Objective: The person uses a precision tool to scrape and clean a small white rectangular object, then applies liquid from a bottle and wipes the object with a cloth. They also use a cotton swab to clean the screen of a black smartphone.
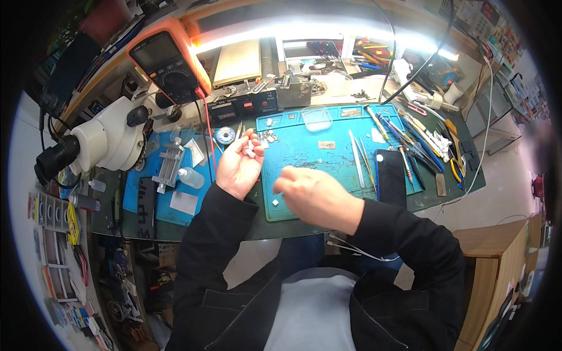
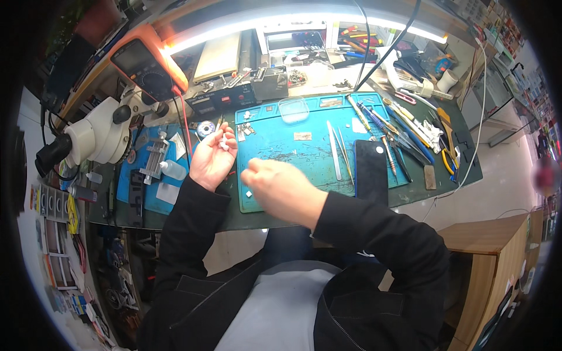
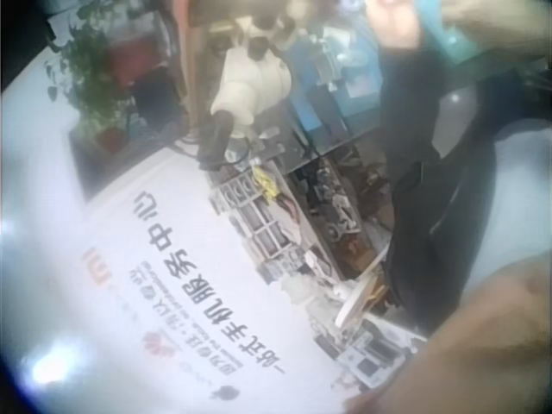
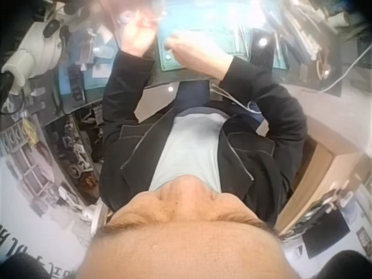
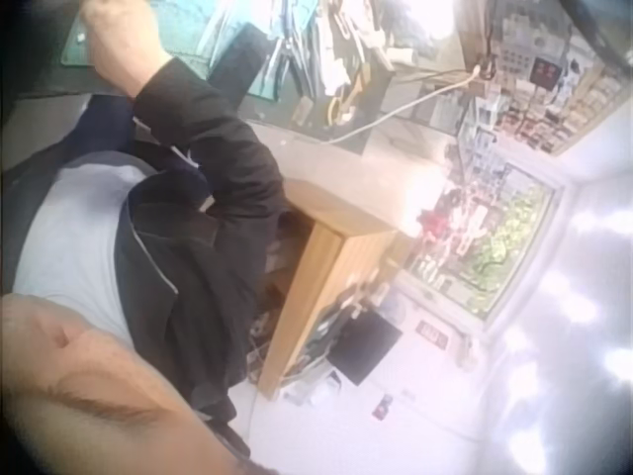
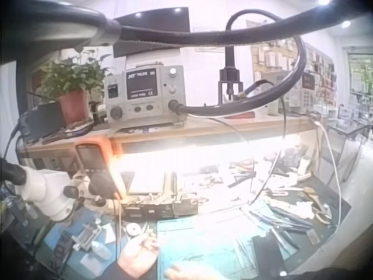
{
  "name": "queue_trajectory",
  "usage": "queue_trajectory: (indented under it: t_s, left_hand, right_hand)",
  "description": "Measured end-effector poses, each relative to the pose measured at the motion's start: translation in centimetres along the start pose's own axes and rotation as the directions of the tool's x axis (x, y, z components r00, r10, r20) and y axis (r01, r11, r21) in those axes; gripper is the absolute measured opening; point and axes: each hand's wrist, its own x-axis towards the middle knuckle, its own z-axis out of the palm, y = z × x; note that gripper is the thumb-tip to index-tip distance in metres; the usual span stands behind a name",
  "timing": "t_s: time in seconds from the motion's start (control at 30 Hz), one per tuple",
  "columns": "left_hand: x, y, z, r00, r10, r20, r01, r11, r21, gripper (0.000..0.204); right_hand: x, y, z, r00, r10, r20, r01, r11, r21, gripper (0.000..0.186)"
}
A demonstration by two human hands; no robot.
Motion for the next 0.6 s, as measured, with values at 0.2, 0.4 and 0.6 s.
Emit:
queue_trajectory:
  t_s: [0.2, 0.4, 0.6]
  left_hand:
    - [0.0, 0.3, -0.3, 0.999, -0.036, 0.038, 0.033, 0.996, 0.078, 0.027]
    - [-0.5, -0.7, 0.8, 0.987, -0.113, 0.112, 0.083, 0.966, 0.244, 0.037]
    - [-0.8, -2.6, 1.3, 0.993, -0.087, 0.084, 0.046, 0.917, 0.397, 0.032]
  right_hand:
    - [0.3, -1.2, 3.4, 0.991, -0.130, -0.027, 0.127, 0.989, -0.081, 0.009]
    - [0.0, -0.8, 3.5, 0.992, -0.113, -0.059, 0.106, 0.989, -0.101, 0.011]
    - [1.6, 1.4, -1.0, 0.936, 0.159, -0.316, -0.124, 0.984, 0.128, 0.024]
